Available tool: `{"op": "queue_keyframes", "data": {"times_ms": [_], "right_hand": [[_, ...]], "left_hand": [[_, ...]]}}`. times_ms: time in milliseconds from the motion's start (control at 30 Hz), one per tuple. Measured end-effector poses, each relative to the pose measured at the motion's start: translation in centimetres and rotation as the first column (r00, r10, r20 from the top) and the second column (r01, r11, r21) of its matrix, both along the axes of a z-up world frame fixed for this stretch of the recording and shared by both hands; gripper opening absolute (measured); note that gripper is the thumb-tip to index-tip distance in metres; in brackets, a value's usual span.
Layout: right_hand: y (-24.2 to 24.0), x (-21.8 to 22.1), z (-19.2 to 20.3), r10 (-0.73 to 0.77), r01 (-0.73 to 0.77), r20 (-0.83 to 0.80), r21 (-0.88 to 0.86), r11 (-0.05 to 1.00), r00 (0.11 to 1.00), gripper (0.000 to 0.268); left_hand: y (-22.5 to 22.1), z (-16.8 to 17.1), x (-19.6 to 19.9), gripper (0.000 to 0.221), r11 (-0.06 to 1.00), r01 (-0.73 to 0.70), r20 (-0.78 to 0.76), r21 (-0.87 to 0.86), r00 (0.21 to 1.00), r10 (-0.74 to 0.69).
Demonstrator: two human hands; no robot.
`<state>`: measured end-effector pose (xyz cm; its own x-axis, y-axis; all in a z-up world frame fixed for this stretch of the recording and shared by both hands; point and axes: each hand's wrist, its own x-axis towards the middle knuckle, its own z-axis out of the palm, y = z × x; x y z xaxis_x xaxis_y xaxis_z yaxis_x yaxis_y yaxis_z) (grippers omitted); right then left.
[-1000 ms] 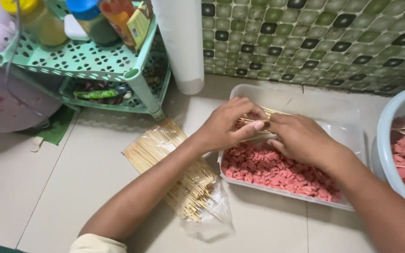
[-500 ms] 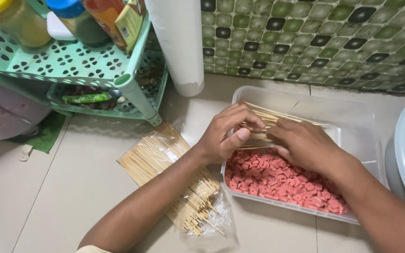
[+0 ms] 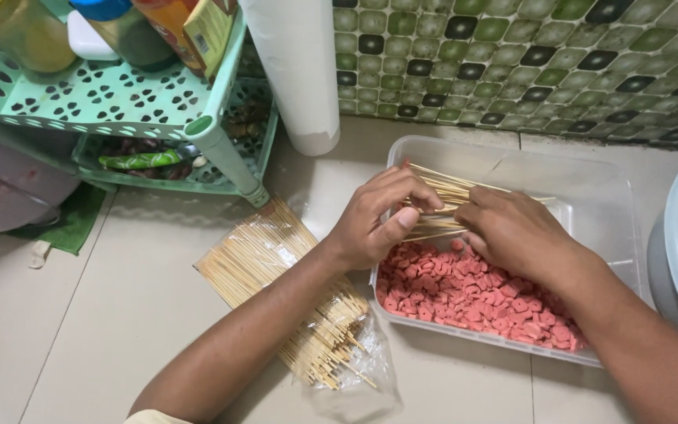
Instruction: The person is manually skewering small, pink, cube-shaped food items onto thin wooden sticks and then placing the finished skewers into a large blue bowl.
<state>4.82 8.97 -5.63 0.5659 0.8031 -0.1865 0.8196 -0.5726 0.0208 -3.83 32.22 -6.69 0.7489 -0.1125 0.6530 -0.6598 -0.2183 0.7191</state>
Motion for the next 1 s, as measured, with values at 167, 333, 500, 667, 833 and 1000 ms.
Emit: {"op": "queue_keyframes", "data": {"times_ms": [167,333,500,667,833,1000], "right_hand": [[-0.6,1.1,-2.1,0.020,-0.020,0.059,-0.001,1.000,0.998,0.021],[-0.7,1.5,-2.7,0.013,-0.011,0.039,-0.041,0.999,0.999,0.023],[-0.7,1.4,-3.3,0.070,-0.069,0.118,-0.013,0.998,0.991,0.022],[-0.4,0.8,-2.3,0.099,-0.100,0.128,0.003,0.995,0.987,0.024],[-0.5,0.6,-1.9,0.110,-0.115,0.148,0.026,0.993,0.983,0.024],[0.1,-0.4,0.0,0.041,-0.042,0.007,0.038,0.998,0.999,0.023]], "left_hand": [[0.0,0.2,-0.1,0.048,1.000,0.007,-0.002,0.006,1.000,-0.007],[0.0,0.5,-0.2,0.046,1.000,0.003,-0.010,0.005,1.000,-0.003],[-0.1,0.4,-0.2,0.046,1.000,-0.004,-0.004,0.009,1.000,0.004],[-0.1,0.0,-0.2,0.047,1.000,-0.003,-0.019,-0.007,1.000,0.003],[-0.1,0.0,-0.1,0.048,1.000,-0.008,-0.014,-0.006,1.000,0.008],[-0.1,0.1,-0.2,0.048,1.000,-0.008,-0.015,-0.004,1.000,0.008]]}}
